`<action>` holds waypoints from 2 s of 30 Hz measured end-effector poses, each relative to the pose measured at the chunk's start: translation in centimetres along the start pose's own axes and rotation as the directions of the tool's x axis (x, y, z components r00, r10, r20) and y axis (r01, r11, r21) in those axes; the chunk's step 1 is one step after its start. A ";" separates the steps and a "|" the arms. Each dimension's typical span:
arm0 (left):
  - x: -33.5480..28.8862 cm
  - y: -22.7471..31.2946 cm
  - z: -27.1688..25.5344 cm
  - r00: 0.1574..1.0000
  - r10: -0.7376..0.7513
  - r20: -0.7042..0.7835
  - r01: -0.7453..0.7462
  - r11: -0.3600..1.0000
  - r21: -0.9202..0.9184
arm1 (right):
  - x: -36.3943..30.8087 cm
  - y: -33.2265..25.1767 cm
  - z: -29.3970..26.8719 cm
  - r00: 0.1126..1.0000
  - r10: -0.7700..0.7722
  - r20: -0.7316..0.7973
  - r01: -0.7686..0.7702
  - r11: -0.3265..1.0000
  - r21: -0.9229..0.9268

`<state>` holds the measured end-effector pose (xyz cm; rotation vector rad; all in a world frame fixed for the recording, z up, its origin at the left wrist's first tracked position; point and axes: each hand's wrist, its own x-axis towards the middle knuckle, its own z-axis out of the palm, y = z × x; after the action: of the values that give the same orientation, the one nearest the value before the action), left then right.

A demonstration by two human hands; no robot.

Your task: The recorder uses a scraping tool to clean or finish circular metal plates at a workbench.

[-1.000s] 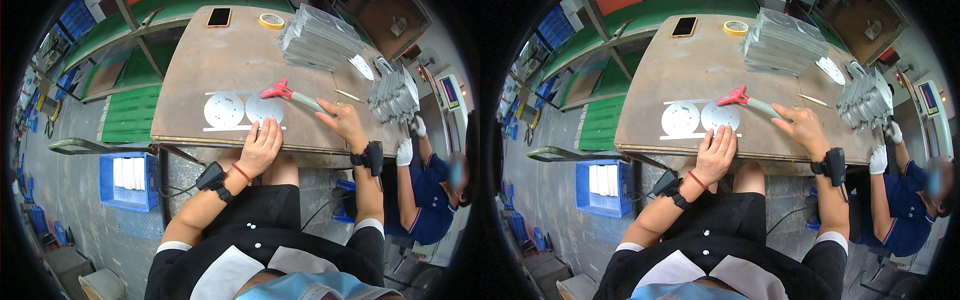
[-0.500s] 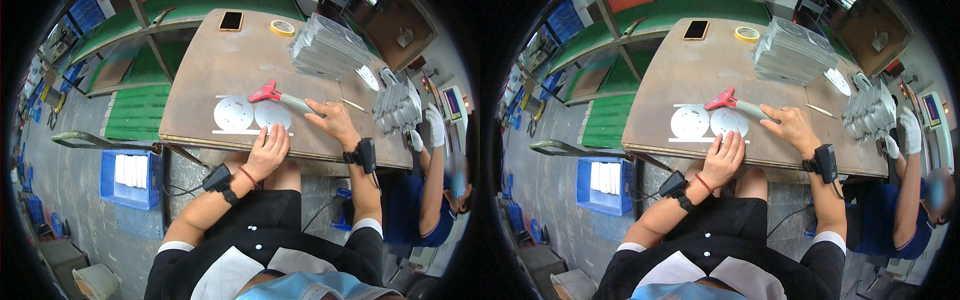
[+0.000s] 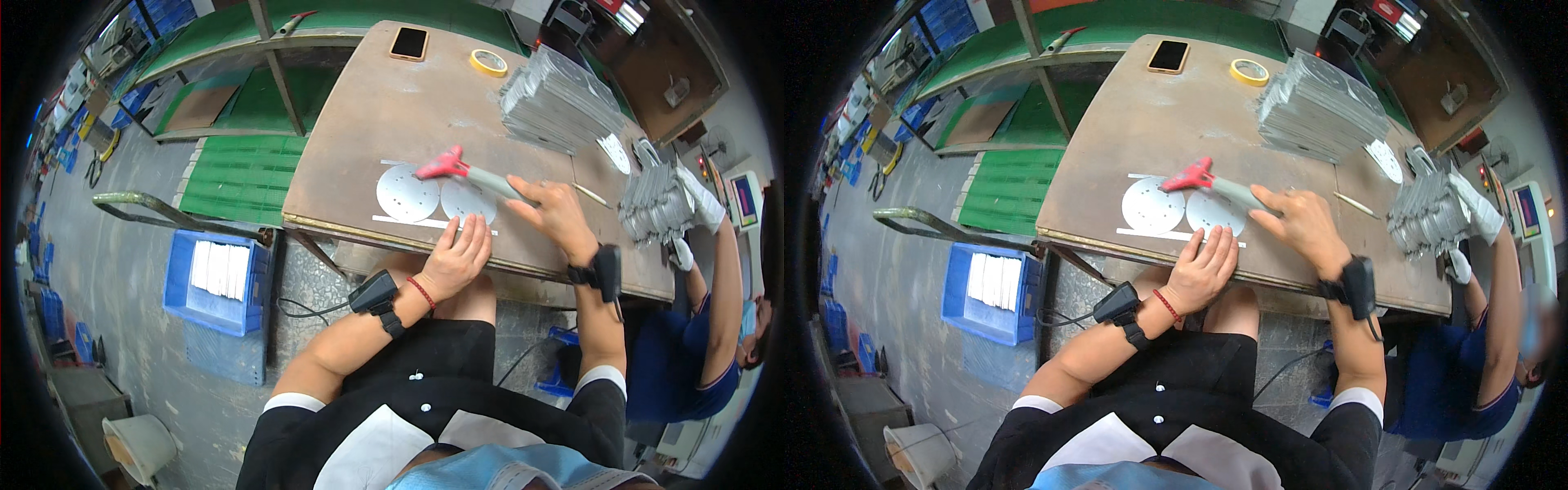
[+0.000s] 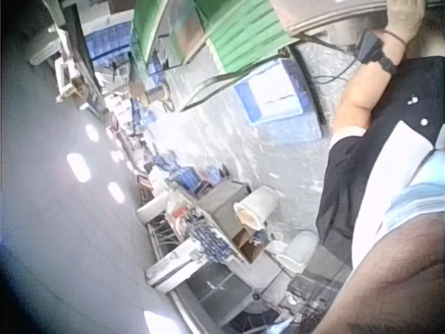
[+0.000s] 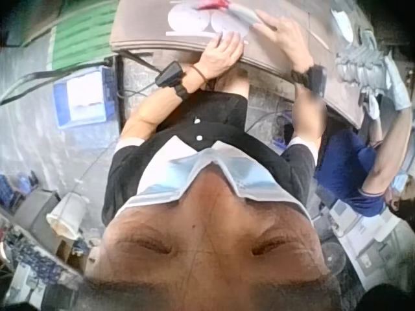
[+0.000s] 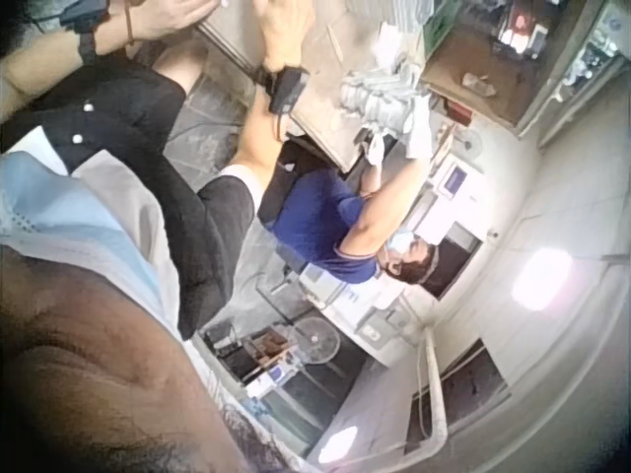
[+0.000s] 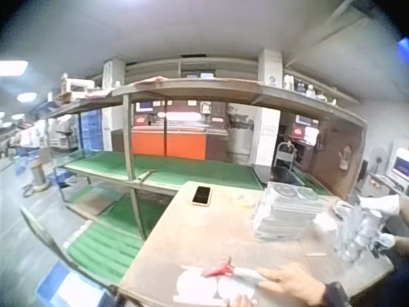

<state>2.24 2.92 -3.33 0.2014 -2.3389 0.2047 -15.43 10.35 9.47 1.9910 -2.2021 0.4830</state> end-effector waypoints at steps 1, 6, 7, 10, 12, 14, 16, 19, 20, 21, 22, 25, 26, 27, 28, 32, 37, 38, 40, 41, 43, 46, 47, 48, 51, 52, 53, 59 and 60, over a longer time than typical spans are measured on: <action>0.1 0.0 0.0 1.000 0.001 -0.012 -0.001 1.000 0.009 | -0.4 -0.3 -0.5 1.000 -0.014 0.002 0.014 1.000 0.000; 0.5 0.0 -0.9 1.000 0.004 -0.003 -0.004 1.000 0.013 | 0.5 -2.7 0.9 1.000 0.001 -0.030 0.001 0.998 0.061; 0.2 0.0 -0.8 1.000 -0.002 0.009 0.002 1.000 0.010 | 1.8 -3.6 1.9 0.999 -0.017 -0.037 0.019 0.998 0.067; -0.1 0.1 -0.5 1.000 0.002 0.025 -0.002 1.000 -0.013 | 5.6 -6.1 3.4 0.999 -0.033 -0.036 0.034 0.999 0.036; 0.2 0.2 -1.6 0.997 0.011 0.080 -0.008 0.999 -0.031 | 6.1 -6.2 3.2 0.999 -0.023 -0.026 0.023 1.000 0.005; 0.3 -0.3 -2.8 0.957 0.020 0.289 0.043 0.977 -0.211 | 5.5 -4.6 3.1 0.991 -0.025 -0.133 0.046 0.987 0.156; 0.4 -1.9 -4.6 0.949 -0.008 0.316 0.099 0.957 -0.272 | 2.6 -2.4 2.3 0.984 0.017 -0.179 0.022 0.977 0.212; 2.6 -6.9 -8.4 0.948 -0.073 0.309 0.158 0.953 -0.259 | -3.4 -0.9 1.0 0.872 0.405 -0.274 -0.219 0.825 0.520; 3.0 -8.5 -8.6 0.947 -0.085 0.309 0.156 0.964 -0.213 | -5.0 -0.1 0.9 0.824 0.507 -0.252 -0.331 0.793 0.512; 2.8 -9.8 -8.3 0.922 -0.042 0.386 0.121 0.976 -0.181 | -6.2 1.0 1.0 0.763 0.599 -0.243 -0.429 0.751 0.502; 2.2 -10.4 -8.0 0.923 -0.036 0.383 0.113 0.977 -0.179 | -7.6 2.3 2.0 0.759 0.601 -0.250 -0.427 0.750 0.505; 0.3 -10.0 -7.3 0.860 0.085 0.503 -0.041 0.994 -0.099 | -11.7 4.5 5.0 0.667 0.686 -0.290 -0.304 0.607 0.735; 0.0 -10.4 -7.6 0.853 0.097 0.513 -0.052 0.994 -0.101 | -11.8 4.0 4.9 0.658 0.697 -0.286 -0.308 0.595 0.743; -0.2 -10.5 -8.2 0.853 0.131 0.506 -0.074 0.989 -0.131 | -11.6 3.3 4.0 0.645 0.720 -0.254 -0.334 0.565 0.755; -0.3 -10.7 -8.9 0.852 0.163 0.498 -0.094 0.983 -0.160 | -11.5 3.1 3.7 0.633 0.742 -0.221 -0.359 0.534 0.765; 3.9 -13.5 -14.4 0.933 -0.112 0.342 0.226 0.921 -0.316 | -11.7 3.6 4.3 0.608 0.766 -0.207 -0.331 0.482 0.811; 8.9 -19.2 -16.6 0.895 -0.133 0.426 0.145 0.989 0.004 | -11.8 4.0 5.0 0.627 0.713 -0.314 -0.257 0.570 0.780; 10.1 -19.9 -16.7 0.913 -0.155 0.376 0.158 0.987 0.024 | -12.0 3.9 5.0 0.627 0.699 -0.345 -0.237 0.592 0.770; 10.7 -21.5 -15.2 0.900 -0.193 0.391 0.109 0.968 0.227 | -11.8 3.6 4.9 0.620 0.714 -0.325 -0.249 0.572 0.781; 10.6 -22.4 -13.7 0.887 -0.237 0.396 0.056 0.907 0.417 | -11.6 3.6 4.8 0.615 0.727 -0.306 -0.263 0.554 0.790; 8.2 -24.0 -9.6 0.818 -0.230 0.526 -0.079 0.862 0.500 | -11.4 3.0 4.1 0.618 0.730 -0.292 -0.299 0.562 0.771; 6.0 -23.8 -7.1 0.516 -0.087 0.852 0.059 0.996 0.065 | -12.0 3.1 4.5 0.575 0.749 -0.330 -0.272 0.555 0.786; 6.6 -23.7 -7.5 0.555 -0.049 0.830 0.162 0.986 -0.050 | -12.1 3.6 5.2 0.577 0.730 -0.367 -0.253 0.586 0.770; 8.7 -22.0 -9.2 0.509 -0.140 0.849 0.241 0.970 0.015 | -12.2 3.9 5.6 0.579 0.710 -0.401 -0.238 0.618 0.749; 15.0 -20.1 -9.3 0.724 -0.143 0.674 0.104 0.990 0.099 | -11.9 2.7 4.5 0.562 0.735 -0.378 -0.278 0.599 0.751; 18.2 -18.6 -8.4 0.772 -0.117 0.625 0.086 0.993 0.079 | -12.0 2.8 4.3 0.550 0.735 -0.397 -0.277 0.608 0.744; 21.4 -16.9 -7.3 0.834 -0.012 0.551 0.031 0.999 -0.024 | -12.3 2.9 4.1 0.526 0.756 -0.390 -0.255 0.578 0.775; 35.6 -11.7 3.3 0.803 0.201 0.561 -0.076 0.968 -0.238 | -11.6 2.9 4.8 0.456 0.776 -0.435 -0.206 0.568 0.797; 37.0 -10.9 4.4 0.781 0.169 0.602 -0.058 0.978 -0.199 | -11.7 2.9 4.9 0.476 0.768 -0.429 -0.236 0.581 0.779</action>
<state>-24.28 -11.69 20.98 0.0377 -3.0157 -0.0159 -16.38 20.06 0.83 0.7493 -2.1208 1.9627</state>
